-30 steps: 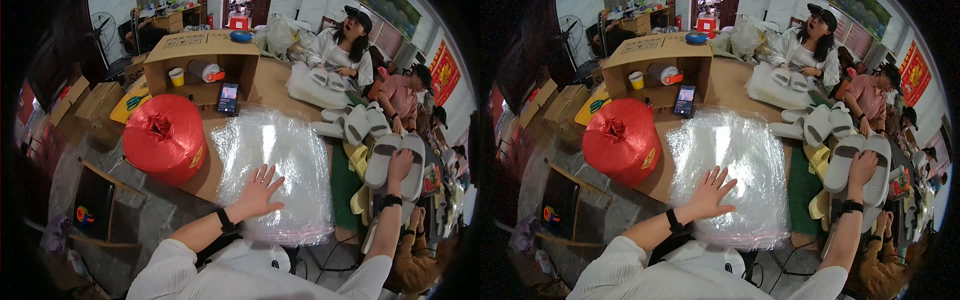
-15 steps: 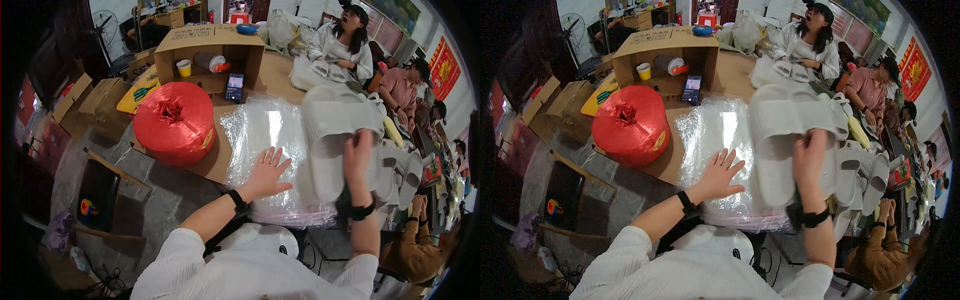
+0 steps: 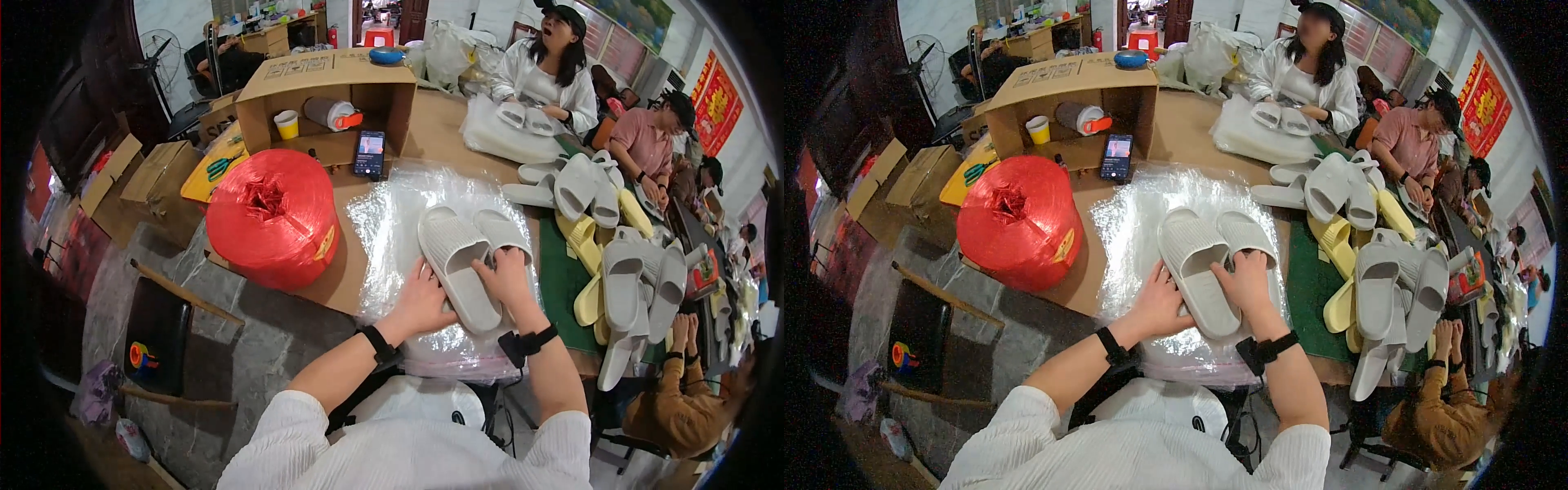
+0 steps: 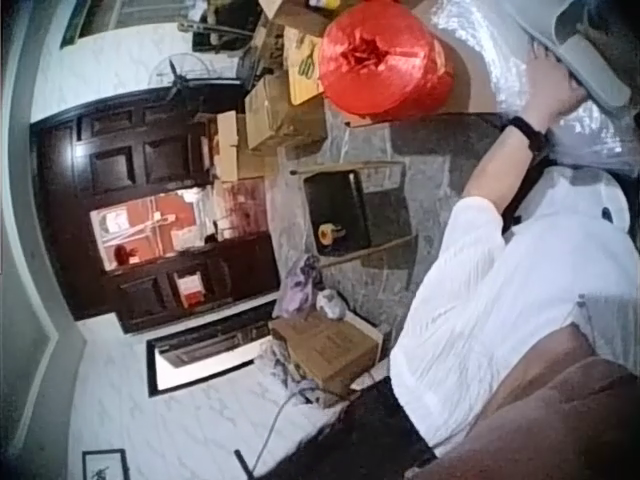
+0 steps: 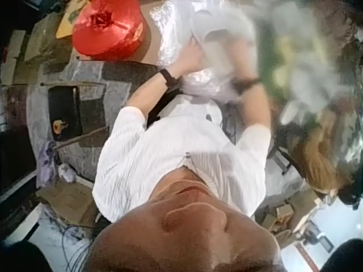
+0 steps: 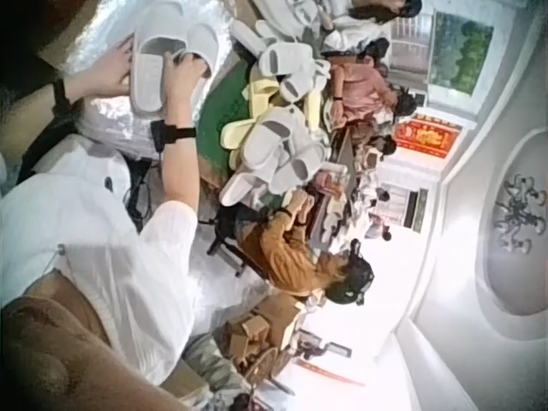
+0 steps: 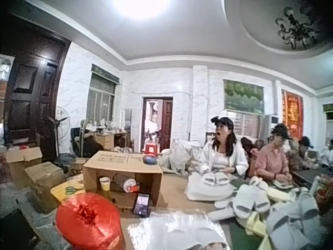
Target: Packing manufactured sandals into bags and preparing them for shipment.
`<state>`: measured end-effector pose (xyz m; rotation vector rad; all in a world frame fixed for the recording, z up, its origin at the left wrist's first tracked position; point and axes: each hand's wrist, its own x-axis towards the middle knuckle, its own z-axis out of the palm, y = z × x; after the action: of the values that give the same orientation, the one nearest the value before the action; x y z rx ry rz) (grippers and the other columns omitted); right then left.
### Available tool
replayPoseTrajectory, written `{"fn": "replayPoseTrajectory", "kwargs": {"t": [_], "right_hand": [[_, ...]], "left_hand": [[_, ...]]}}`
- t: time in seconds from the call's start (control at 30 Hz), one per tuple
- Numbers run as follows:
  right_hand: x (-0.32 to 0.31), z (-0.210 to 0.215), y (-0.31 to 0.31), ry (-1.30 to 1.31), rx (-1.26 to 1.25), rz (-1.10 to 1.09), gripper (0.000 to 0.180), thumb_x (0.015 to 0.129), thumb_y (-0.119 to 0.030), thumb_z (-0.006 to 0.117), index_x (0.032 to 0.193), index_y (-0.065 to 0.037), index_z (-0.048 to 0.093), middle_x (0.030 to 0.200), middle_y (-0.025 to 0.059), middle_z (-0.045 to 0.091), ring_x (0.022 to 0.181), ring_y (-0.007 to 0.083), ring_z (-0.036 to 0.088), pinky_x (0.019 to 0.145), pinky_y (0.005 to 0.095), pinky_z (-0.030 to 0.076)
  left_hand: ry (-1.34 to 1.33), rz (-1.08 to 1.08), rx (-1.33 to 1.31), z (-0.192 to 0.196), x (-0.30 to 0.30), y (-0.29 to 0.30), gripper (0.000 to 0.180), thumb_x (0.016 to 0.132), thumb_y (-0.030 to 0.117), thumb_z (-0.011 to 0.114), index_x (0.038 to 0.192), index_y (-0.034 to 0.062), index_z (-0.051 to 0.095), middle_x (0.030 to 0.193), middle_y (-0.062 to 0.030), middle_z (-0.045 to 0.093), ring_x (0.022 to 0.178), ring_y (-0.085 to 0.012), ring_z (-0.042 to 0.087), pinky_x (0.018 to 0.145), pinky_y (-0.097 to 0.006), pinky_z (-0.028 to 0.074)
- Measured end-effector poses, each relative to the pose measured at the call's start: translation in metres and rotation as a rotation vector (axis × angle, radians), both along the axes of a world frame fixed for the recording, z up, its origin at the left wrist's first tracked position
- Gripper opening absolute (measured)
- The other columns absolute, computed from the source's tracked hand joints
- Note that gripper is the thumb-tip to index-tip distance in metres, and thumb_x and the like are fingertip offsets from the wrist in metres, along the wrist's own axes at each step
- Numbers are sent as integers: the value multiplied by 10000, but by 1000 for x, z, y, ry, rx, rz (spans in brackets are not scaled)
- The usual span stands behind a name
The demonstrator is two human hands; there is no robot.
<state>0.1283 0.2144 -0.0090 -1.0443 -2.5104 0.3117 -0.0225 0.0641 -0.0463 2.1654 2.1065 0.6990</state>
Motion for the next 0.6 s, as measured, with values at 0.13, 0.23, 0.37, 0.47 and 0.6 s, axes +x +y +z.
{"fn": "replayPoseTrajectory", "kwargs": {"t": [0.13,0.23,0.37,0.47,0.6], "right_hand": [[-12,-12,0,-37,116,-137,504,854,-390,676,979,97,641,1079,317,532,1092,454,484,931,510,449],[-31,-11,-12,-46,202,-203,506,840,-379,678,1014,93,632,1102,301,532,1094,439,490,927,500,463],[-34,-16,8,10,105,-286,488,834,-344,674,1046,90,606,1130,314,525,1110,456,493,937,518,456],[-35,-9,15,108,88,-316,441,851,-287,635,1060,97,581,1108,325,534,1078,470,513,941,531,446],[-29,-20,22,170,138,-275,427,846,-277,657,1045,94,583,1076,320,542,1032,482,516,935,535,430]], "left_hand": [[42,-13,-33,2,0,3,804,808,615,565,1370,40,548,1400,-240,517,1405,-446,303,1210,-542,92],[9,-37,-12,4,-2,1,809,808,621,562,1379,49,541,1400,-247,513,1402,-448,308,1208,-543,96],[89,-6,-114,1,1,3,817,811,632,548,1411,78,516,1411,-244,502,1420,-451,282,1204,-545,100],[158,36,-7,-10,2,3,835,818,638,533,1429,71,491,1431,-247,483,1437,-456,254,1205,-540,105],[214,15,-203,7,6,8,855,825,644,525,1432,44,478,1447,-249,465,1447,-460,231,1204,-536,118]]}}
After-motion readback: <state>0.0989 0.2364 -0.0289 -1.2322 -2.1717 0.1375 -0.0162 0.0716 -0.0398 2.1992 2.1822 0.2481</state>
